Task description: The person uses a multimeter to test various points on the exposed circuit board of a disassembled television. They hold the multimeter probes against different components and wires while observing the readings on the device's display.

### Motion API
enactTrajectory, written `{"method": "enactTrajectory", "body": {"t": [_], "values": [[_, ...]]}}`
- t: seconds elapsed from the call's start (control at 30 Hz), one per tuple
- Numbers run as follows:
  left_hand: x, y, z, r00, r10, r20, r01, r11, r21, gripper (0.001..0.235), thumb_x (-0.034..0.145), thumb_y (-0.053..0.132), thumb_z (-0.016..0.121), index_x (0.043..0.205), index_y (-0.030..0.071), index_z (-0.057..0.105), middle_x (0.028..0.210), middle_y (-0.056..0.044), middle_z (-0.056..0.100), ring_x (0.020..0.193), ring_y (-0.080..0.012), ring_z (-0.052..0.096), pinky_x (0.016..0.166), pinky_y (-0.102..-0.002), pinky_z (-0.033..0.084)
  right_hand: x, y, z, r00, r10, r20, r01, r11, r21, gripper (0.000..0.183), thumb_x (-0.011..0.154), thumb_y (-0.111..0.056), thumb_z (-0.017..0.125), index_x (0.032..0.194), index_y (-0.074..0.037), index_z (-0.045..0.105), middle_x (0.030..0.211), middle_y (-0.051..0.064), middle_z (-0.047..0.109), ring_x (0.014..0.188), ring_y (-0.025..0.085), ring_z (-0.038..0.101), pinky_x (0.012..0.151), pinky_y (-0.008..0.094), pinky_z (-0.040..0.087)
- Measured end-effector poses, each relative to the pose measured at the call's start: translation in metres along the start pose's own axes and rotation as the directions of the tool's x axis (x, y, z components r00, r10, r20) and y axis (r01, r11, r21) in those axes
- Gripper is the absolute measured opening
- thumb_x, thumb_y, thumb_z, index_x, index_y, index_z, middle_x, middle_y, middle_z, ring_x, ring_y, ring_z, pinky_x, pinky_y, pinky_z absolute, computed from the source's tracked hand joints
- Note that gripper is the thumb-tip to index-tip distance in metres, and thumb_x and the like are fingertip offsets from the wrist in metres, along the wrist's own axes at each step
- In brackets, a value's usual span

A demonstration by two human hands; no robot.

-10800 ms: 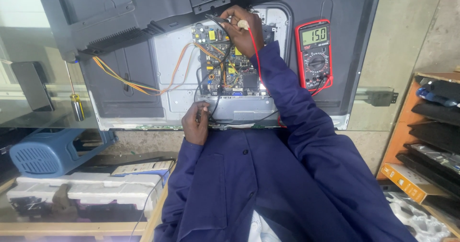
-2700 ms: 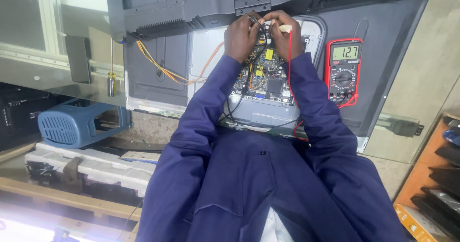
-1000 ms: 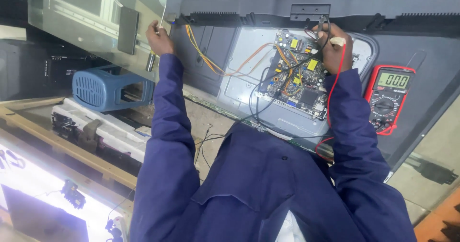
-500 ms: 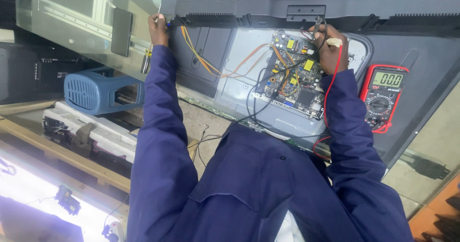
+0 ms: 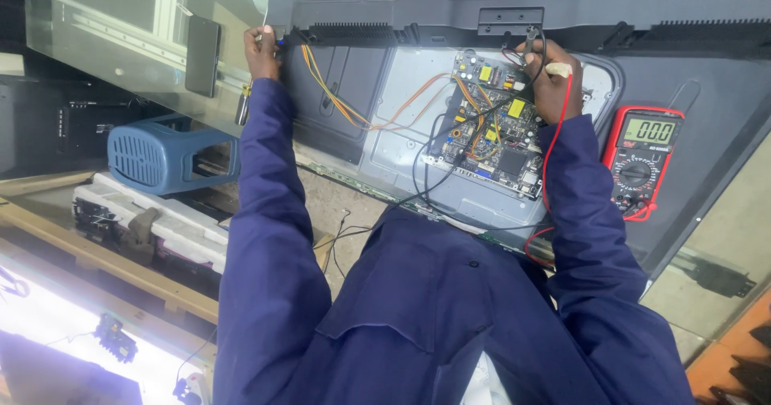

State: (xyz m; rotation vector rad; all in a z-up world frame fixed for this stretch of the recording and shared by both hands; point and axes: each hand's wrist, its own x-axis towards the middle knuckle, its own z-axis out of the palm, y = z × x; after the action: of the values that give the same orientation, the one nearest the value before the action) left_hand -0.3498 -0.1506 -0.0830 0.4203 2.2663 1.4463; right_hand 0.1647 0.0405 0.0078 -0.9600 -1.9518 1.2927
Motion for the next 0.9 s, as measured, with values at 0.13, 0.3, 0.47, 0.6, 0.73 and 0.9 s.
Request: {"method": "enactTrajectory", "body": {"t": [0.13,0.3,0.47,0.6,0.73,0.9], "values": [[0.001,-0.003,0.001,1.000,0.017,-0.012,-0.017,1.000,-0.005,0.030,0.084,0.051,0.061,0.095,0.023,0.058,0.072,0.002,0.054,0.065,-0.0062,0.053,0.050,-0.022,0.040,0.001,0.001,0.000,1.000,-0.011,-0.004,0.011,1.000,0.008,0.037,0.108,-0.040,0.050,0.110,-0.008,0.067,0.098,0.002,0.064,0.086,0.015,0.054,0.075,0.032,0.041],[-0.002,-0.001,0.002,1.000,0.022,-0.020,-0.022,1.000,-0.018,0.031,0.084,0.050,0.061,0.096,0.022,0.057,0.071,0.002,0.054,0.065,-0.0069,0.053,0.051,-0.022,0.038,0.001,-0.004,-0.001,1.000,0.004,-0.002,-0.004,1.000,0.005,0.037,0.107,-0.040,0.049,0.110,-0.008,0.068,0.094,0.001,0.062,0.081,0.014,0.051,0.072,0.032,0.039],[-0.004,0.000,0.003,0.999,0.046,-0.017,-0.046,0.998,-0.029,0.039,0.083,0.052,0.060,0.109,0.024,0.062,0.080,0.003,0.060,0.072,-0.0057,0.056,0.053,-0.022,0.040,0.001,-0.007,-0.001,1.000,0.011,0.001,-0.011,1.000,0.013,0.039,0.107,-0.042,0.048,0.109,-0.008,0.067,0.096,0.001,0.062,0.082,0.014,0.051,0.071,0.031,0.039],[0.004,-0.010,0.002,0.999,0.041,-0.018,-0.041,0.998,-0.039,0.040,0.083,0.051,0.061,0.110,0.022,0.063,0.078,0.002,0.058,0.070,-0.0059,0.055,0.051,-0.021,0.040,0.001,-0.006,-0.001,1.000,0.010,0.002,-0.010,1.000,0.010,0.038,0.107,-0.042,0.049,0.109,-0.009,0.067,0.097,0.002,0.064,0.083,0.015,0.053,0.072,0.032,0.040],[0.000,-0.007,0.003,0.997,0.066,-0.038,-0.067,0.996,-0.051,0.036,0.083,0.053,0.062,0.091,0.019,0.055,0.071,0.000,0.056,0.064,-0.0080,0.053,0.049,-0.023,0.039,0.001,-0.005,-0.001,1.000,0.022,-0.001,-0.022,1.000,0.008,0.035,0.106,-0.040,0.050,0.109,-0.010,0.067,0.093,0.000,0.063,0.079,0.013,0.050,0.070,0.031,0.038],[0.007,-0.014,0.004,0.994,0.097,-0.054,-0.099,0.994,-0.044,0.030,0.085,0.049,0.062,0.092,0.021,0.056,0.071,0.000,0.056,0.065,-0.0081,0.055,0.046,-0.023,0.040,0.001,-0.006,-0.001,1.000,0.020,0.001,-0.020,1.000,-0.004,0.041,0.106,-0.046,0.048,0.109,-0.010,0.067,0.094,0.000,0.063,0.080,0.013,0.051,0.070,0.031,0.039]]}}
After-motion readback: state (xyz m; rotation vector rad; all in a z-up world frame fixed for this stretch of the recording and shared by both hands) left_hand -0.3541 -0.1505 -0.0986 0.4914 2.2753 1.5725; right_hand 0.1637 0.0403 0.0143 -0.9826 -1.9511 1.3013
